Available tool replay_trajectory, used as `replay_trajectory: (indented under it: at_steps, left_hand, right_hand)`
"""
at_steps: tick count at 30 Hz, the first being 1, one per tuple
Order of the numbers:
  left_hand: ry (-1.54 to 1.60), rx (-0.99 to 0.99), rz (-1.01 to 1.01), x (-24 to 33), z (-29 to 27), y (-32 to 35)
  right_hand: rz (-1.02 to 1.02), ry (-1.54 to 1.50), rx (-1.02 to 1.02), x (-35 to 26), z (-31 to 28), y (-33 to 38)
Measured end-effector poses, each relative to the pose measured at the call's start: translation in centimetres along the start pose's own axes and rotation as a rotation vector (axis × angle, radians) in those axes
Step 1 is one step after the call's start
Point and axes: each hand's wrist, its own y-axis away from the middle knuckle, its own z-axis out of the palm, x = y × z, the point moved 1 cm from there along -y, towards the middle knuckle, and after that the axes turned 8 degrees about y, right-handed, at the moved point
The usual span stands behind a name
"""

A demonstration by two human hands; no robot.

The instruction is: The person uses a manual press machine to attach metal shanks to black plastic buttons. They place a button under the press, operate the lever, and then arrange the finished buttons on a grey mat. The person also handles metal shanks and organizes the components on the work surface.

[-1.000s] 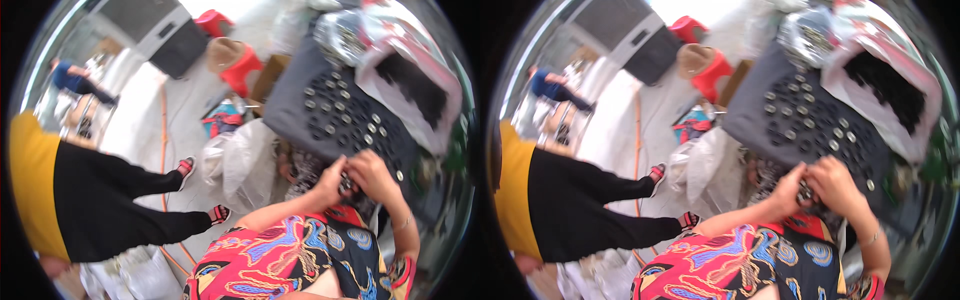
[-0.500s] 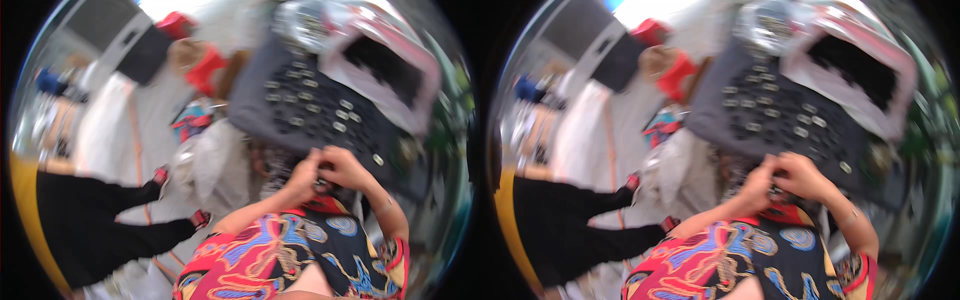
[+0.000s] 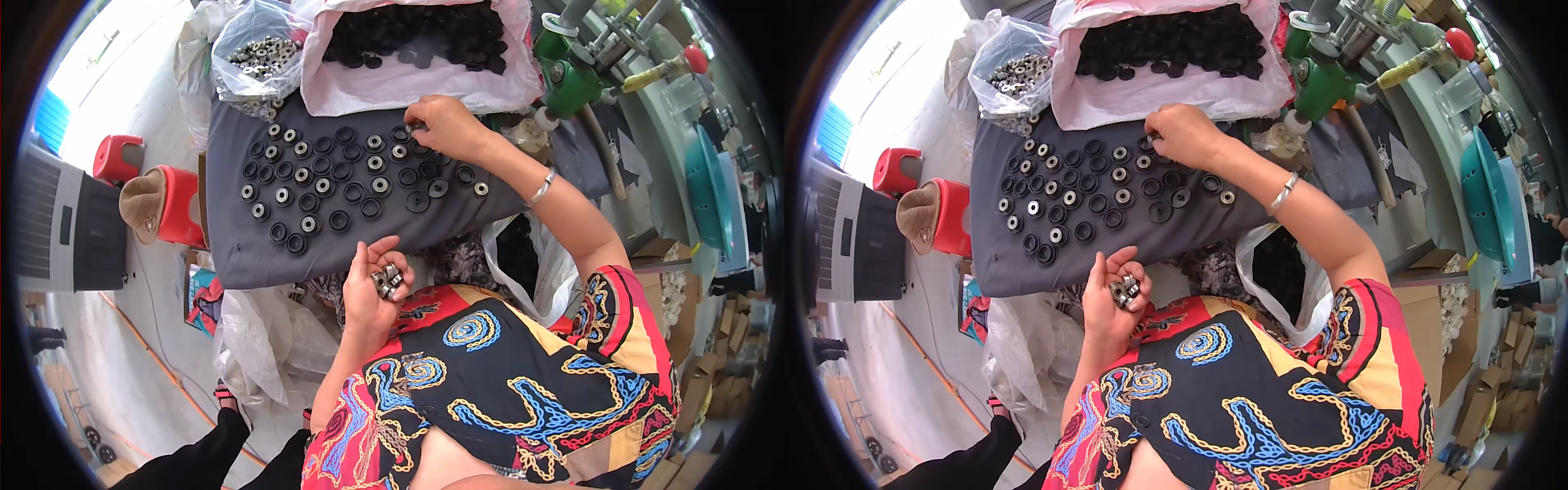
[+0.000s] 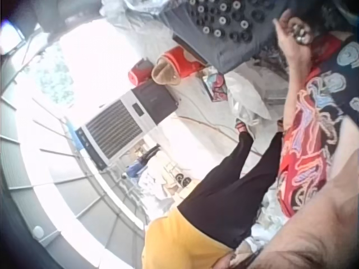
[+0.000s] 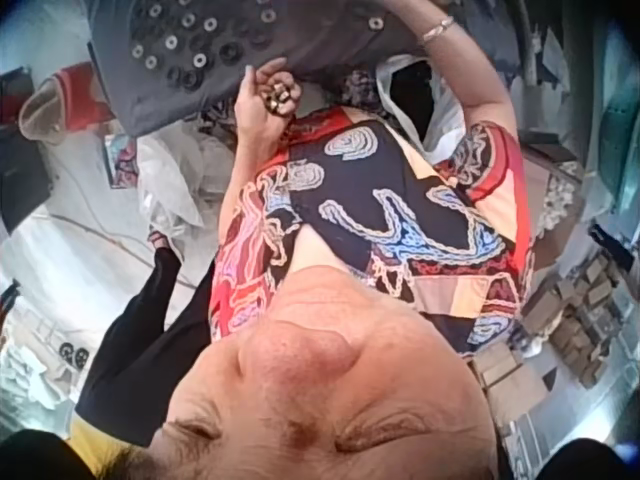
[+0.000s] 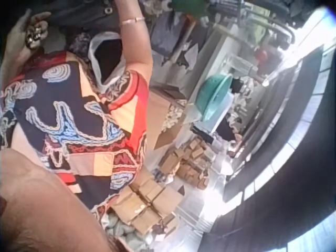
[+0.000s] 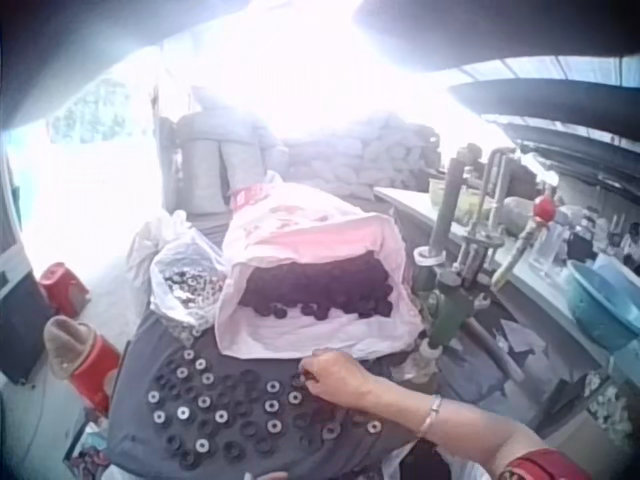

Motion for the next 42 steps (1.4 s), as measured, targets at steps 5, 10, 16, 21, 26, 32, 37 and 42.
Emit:
replay_trajectory:
  at_steps: [5,10,16,21,26,32,37,42]
  left_hand:
    - [0.078,-0.017,0.018,0.7,-0.6,0.1]
    - [0.100,0.004,0.013,0.6,-0.8,0.0]
    - [0.101,-0.014,-0.006,0.4,-0.4,-0.1]
    - [0.095,-0.037,-0.011,0.4,-0.5,-0.3]
    - [0.064,-0.015,-0.035,-0.3,0.1,-0.7]
    - [0.044,-0.017,-0.035,-0.2,0.1,-0.7]
    - [0.045,-0.022,-0.026,-0.3,-0.2,-0.6]
    - [0.048,-0.015,-0.030,-0.3,-0.4,-0.6]
  right_hand:
    - [-0.014,0.064,-0.135,-0.3,0.5,-0.2]
    - [-0.007,0.075,-0.175,0.2,0.0,0.6]
    - [-0.045,0.079,-0.142,0.5,-0.2,1.9]
    - [-0.075,-0.051,-0.192,-1.8,-2.1,4.9]
    - [-0.110,-0.011,-0.192,-1.6,-0.9,6.7]
    - [-0.113,0.092,-0.262,-2.0,-0.1,7.5]
    - [-0.110,0.084,-0.231,-2.1,0.0,7.6]
    - [-0.126,0.115,-0.231,-2.1,0.5,7.6]
